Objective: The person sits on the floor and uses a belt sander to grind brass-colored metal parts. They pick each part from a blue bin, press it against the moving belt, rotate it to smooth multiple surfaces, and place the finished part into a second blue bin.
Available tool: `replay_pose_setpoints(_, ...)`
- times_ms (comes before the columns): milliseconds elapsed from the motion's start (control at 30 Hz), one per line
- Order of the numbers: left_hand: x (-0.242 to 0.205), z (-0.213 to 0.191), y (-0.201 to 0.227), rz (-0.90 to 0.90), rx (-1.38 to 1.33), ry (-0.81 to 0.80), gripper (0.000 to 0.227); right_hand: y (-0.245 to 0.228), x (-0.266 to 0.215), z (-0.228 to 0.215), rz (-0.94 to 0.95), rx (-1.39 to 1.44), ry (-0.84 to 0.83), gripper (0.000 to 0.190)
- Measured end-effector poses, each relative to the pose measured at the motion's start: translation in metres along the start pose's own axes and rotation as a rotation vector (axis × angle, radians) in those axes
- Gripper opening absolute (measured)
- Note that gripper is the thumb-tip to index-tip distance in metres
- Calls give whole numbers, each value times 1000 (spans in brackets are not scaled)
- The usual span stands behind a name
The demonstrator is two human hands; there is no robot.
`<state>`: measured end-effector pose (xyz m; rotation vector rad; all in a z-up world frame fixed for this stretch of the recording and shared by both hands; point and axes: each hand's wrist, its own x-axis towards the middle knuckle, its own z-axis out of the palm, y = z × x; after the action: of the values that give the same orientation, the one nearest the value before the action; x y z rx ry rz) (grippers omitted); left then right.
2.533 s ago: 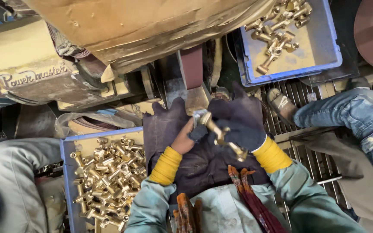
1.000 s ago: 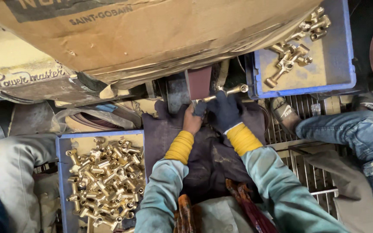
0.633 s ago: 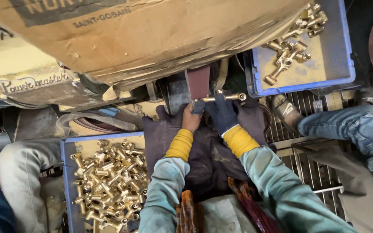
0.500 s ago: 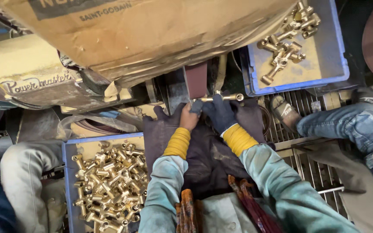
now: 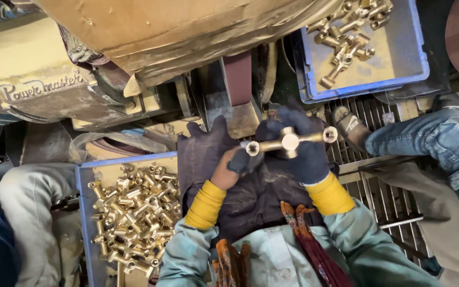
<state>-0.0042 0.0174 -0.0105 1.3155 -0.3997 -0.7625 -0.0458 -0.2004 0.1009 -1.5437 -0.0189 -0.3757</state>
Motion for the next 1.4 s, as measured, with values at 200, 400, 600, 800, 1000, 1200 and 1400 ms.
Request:
replay_pose_setpoints(200, 9, 14, 14, 297, 465, 147, 73, 19, 1, 7, 96, 319, 78, 49)
replay_pose_setpoints(400, 21, 17, 14, 181, 286, 158, 60, 49, -1, -3, 518, 1082, 98, 48)
replay_pose_setpoints(600, 72, -16, -30, 208, 178, 190, 45, 104, 42, -13, 625, 683, 61, 49)
replay_pose_setpoints(800, 113, -15, -61, -144, -89, 339, 33, 144, 82, -12, 647, 308, 119, 34)
replay_pose_setpoints(1000, 125, -10, -76, -169, -182, 435, 30, 172, 94, -10, 521, -66, 79, 29)
replay_pose_setpoints(1200, 123, -8, -70, -172, -205, 456, 30, 164, 84, -6, 588, 79, 70, 28)
replay_pose_setpoints(1400, 115, -13, -64, -30, -59, 501, 36, 130, 60, 1, -86, -870, -202, 64)
